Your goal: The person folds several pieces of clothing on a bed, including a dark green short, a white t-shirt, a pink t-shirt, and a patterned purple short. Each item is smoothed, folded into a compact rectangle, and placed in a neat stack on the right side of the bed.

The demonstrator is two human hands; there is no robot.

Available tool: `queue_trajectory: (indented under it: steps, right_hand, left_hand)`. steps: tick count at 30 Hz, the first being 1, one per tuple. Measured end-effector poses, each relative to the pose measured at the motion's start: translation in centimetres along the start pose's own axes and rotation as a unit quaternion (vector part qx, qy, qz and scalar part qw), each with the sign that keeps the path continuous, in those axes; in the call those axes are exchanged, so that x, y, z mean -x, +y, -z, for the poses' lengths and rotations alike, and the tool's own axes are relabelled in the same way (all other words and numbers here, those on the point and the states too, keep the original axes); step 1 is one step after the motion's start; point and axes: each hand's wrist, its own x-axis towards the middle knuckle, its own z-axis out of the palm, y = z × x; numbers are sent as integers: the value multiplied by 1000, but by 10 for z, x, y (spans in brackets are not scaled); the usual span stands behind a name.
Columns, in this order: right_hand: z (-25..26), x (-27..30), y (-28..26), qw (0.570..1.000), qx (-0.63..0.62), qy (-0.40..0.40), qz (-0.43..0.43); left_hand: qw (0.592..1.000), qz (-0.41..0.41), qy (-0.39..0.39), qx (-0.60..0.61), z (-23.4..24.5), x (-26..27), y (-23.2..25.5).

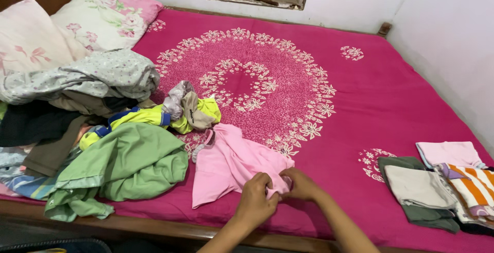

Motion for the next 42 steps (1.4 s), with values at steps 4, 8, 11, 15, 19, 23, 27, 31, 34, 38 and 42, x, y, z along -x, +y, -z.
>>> queue_trajectory:
  steps: [4, 8, 11, 15, 19, 23, 27, 31, 34, 38, 42]
  right_hand:
    - [-20, -4, 25, 982, 123, 132, 60]
    - [-5, -8, 54, 958, 119, 248, -79]
    - [24, -9, 65, 961, 71, 247, -104]
    - [69, -6, 72, 957, 4, 255, -137]
    - [90, -4, 66, 928, 19, 368, -49]
    - [94, 2, 57, 872, 149, 465, -34]
    - [99, 4, 56, 855, -171, 417, -257]
    - [98, -1, 65, 847, -360, 359, -157]
    - [94, -2, 73, 898, -218, 372, -91]
    - [102, 7, 86, 893, -13, 367, -261]
    - [120, 21, 88, 834, 83, 533, -113]
  left_hand:
    - [1000, 18, -3, -3, 11, 6, 2]
    - [997, 43, -52, -30, 21, 19, 7]
    - [992, 69, -97, -35, 21, 33, 11]
    - [980, 113, -160, -41, 11, 49, 12]
    - [968, 127, -215, -37, -5, 61, 11]
    - [954, 146, -257, -53, -24, 69, 7]
    - [955, 103, -275, -33, -46, 85, -5]
    - [970, 64, -236, -8, -70, 94, -16]
    - [972, 50, -223, -55, -82, 93, -18]
    - [973, 21, -152, -171, -67, 75, -22]
    - [956, 50, -53, -286, -20, 37, -31]
